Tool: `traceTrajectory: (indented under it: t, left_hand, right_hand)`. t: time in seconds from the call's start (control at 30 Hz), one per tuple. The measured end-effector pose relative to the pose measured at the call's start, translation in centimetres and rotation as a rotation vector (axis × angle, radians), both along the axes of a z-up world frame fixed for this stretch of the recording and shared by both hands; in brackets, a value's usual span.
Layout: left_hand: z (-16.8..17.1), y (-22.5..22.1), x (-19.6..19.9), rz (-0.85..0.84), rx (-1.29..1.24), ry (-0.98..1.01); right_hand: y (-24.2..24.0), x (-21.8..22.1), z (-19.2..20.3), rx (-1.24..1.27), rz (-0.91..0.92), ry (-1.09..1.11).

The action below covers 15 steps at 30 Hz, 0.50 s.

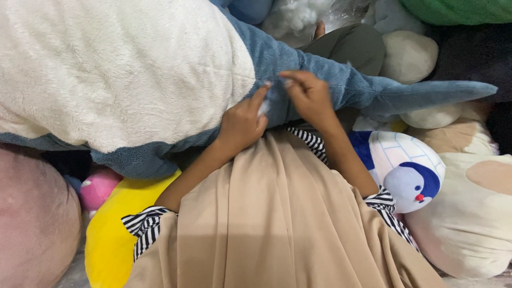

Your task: The person uses a needle and thread to sew a seam on a blue and white shark plush toy, pulling the thread through the fabric to close an opening.

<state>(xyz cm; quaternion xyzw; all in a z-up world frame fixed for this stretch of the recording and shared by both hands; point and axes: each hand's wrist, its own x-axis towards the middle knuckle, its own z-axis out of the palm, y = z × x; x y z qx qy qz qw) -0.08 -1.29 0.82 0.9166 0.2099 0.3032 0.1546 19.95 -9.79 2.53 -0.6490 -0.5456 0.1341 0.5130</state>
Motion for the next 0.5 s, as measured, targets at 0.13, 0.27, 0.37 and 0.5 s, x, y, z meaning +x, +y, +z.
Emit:
traceTrajectory:
  t: [0.13,0.27,0.37,0.5]
  left_hand:
    - [1.6,-0.2,1.4,0.067,-0.072,0.259]
    - [0.4,0.6,3.2,0.104,-0.131,0.543]
    - [-0.3,1.0,3.2,0.100,-0.143,0.524]
    - [0.7,0.0,1.1,0.076,-0.067,0.209]
  right_hand:
    - [-1.5,0.0,3.5,0.051,-0.010,0.196]
    - [-2.5,-0.4,6.5,0.260,-0.099,-0.016]
    - [-3.1,0.1,5.7,0.363,-0.155,0.008]
    - [-2.1,1.0,4.0,0.573,-0.097,0.086]
